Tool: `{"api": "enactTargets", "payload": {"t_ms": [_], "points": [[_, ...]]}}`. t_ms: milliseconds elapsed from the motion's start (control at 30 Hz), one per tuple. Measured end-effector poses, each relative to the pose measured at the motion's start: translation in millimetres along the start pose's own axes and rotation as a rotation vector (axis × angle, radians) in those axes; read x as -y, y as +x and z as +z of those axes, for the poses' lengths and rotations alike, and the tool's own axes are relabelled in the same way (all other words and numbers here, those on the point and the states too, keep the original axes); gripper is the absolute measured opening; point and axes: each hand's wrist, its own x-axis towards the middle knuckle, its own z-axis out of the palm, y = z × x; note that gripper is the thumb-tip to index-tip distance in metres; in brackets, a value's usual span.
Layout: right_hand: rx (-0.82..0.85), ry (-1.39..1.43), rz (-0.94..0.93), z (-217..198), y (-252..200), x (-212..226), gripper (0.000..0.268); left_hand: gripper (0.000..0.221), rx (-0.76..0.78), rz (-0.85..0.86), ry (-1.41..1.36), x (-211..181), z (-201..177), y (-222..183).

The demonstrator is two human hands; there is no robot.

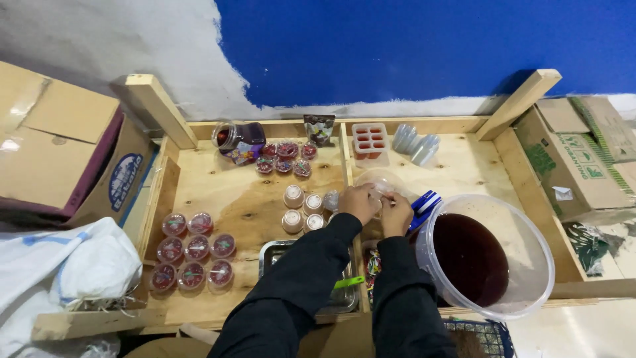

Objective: The person fills small plastic containers with a dark liquid using a green scoop, then places lids on the containers and presses them down to seal them.

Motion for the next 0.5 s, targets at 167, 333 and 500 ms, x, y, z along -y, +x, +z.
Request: {"api": "enactTargets", "payload": {"t_ms": [167,333,500], "points": [[-0.014,0.238,-0.155,-18,-39,57,0.014,0.023,-0.219,-0.212,-0.356,48,-8,-23],[0.372,0.716,-0.033,-20,-90,91,0.026,0.023,-0.344,-0.37,-0.622,73,-63,-100],[0.451,0.685,-0.118,-33,-133,128,0.011,0.026,-0.371,-0.445,-0.78,118,-68,-167]]}}
